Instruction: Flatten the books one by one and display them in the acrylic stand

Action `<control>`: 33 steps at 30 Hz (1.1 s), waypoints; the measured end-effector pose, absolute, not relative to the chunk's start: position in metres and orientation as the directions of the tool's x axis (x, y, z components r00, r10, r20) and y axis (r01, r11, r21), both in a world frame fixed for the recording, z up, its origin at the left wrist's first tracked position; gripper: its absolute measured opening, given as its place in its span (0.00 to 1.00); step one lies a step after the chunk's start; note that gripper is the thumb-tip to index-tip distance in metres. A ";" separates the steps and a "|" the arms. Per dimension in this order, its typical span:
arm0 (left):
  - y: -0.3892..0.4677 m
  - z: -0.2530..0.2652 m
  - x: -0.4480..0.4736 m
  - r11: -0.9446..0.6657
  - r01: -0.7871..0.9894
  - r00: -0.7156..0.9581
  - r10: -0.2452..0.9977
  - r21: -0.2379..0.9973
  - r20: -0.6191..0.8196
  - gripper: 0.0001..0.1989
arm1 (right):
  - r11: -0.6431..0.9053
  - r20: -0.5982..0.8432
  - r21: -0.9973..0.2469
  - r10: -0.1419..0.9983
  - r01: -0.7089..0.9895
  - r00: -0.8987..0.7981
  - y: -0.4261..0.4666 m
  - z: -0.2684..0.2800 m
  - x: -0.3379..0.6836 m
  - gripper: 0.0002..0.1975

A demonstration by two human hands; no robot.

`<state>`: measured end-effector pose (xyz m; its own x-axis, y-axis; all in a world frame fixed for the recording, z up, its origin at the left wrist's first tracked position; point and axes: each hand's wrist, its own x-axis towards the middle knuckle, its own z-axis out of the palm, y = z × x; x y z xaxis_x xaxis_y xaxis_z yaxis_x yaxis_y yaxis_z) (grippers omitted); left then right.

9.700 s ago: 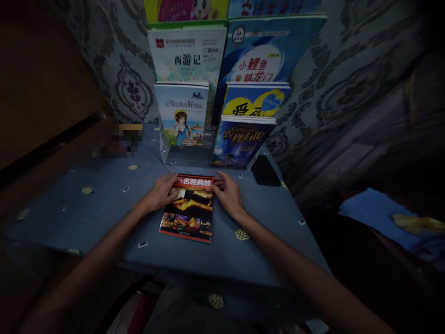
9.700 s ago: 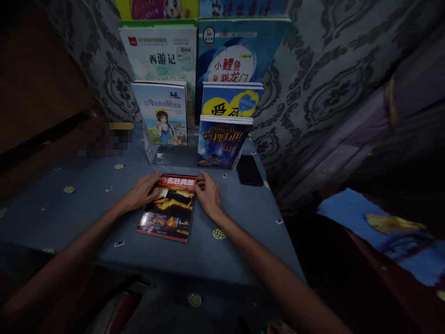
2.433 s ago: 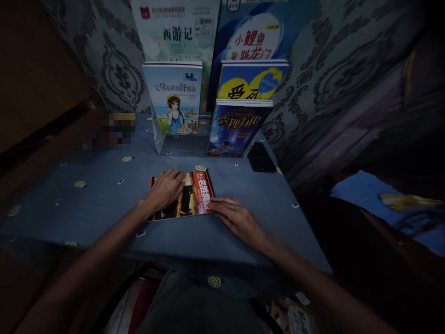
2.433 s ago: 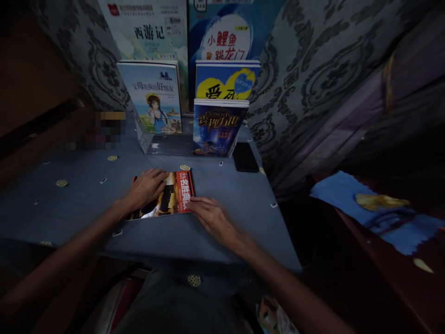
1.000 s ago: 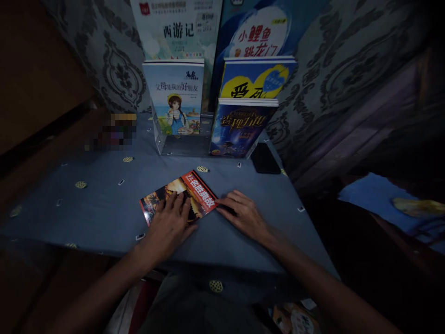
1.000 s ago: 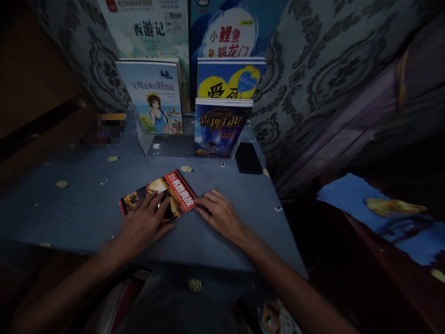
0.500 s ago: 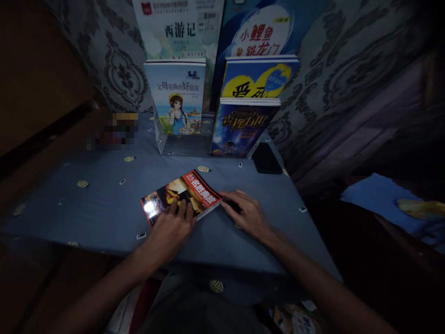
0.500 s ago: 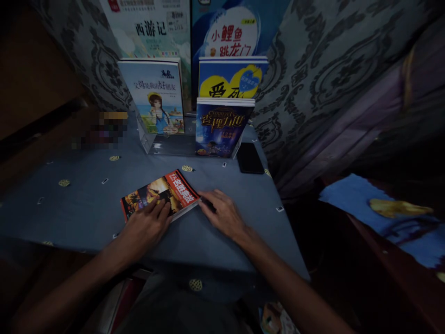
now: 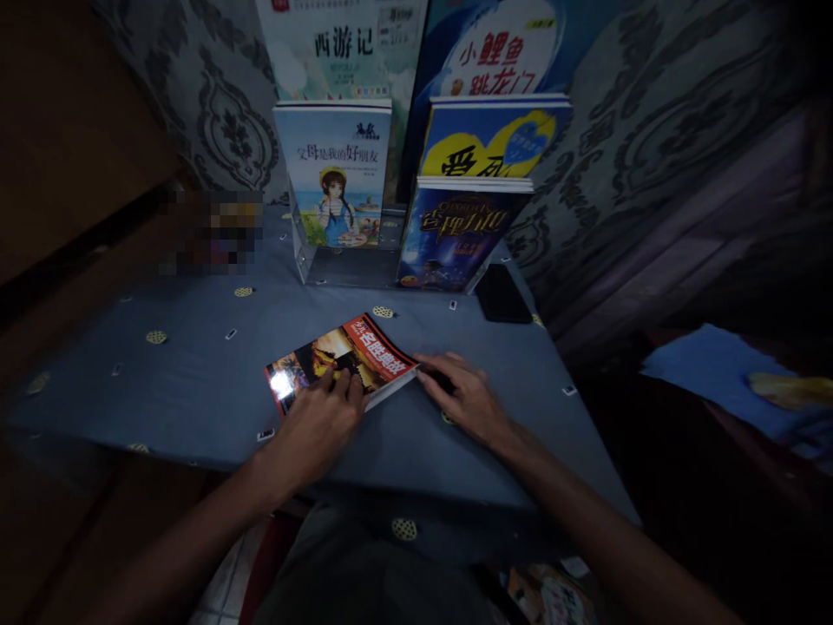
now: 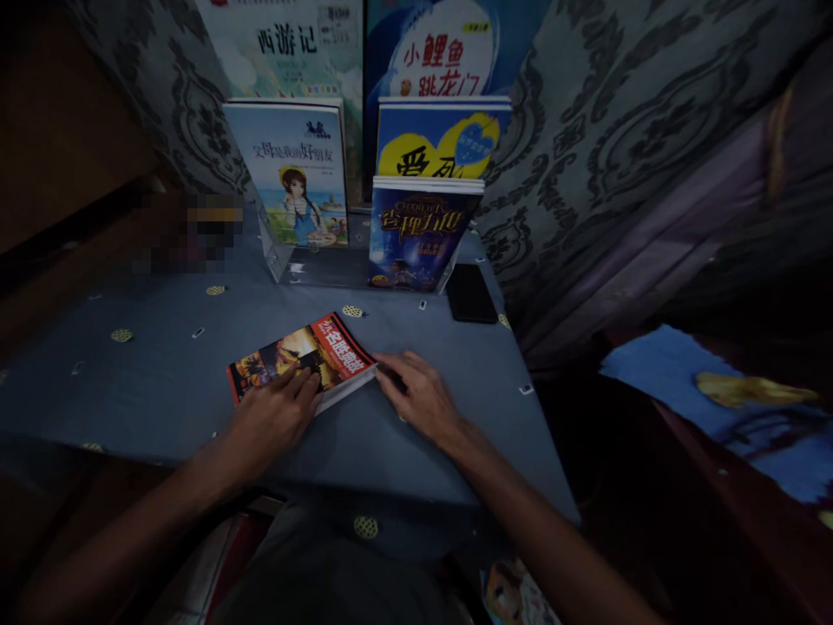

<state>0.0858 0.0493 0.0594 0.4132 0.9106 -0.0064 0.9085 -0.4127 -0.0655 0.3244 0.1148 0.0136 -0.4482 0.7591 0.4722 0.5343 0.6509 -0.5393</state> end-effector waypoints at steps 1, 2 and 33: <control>0.049 0.059 0.086 -0.417 0.906 0.417 0.909 -0.073 -0.010 0.17 | 0.651 0.475 -0.538 0.759 0.535 -0.446 0.115 0.014 0.324 0.15; 0.049 0.059 0.087 -0.419 0.904 0.419 0.908 -0.081 -0.014 0.18 | 0.651 0.478 -0.539 0.759 0.535 -0.443 0.115 0.014 0.324 0.15; 0.042 0.049 0.087 -0.412 0.899 0.427 0.900 -0.146 0.090 0.16 | 0.831 0.619 -0.326 0.549 0.451 -0.562 0.111 0.016 0.317 0.07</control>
<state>0.0868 0.0423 0.0493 0.4270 0.8998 0.0895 0.8993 -0.4123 -0.1458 0.3169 0.1105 0.0163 -0.5615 0.5486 0.6195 0.4514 0.8305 -0.3263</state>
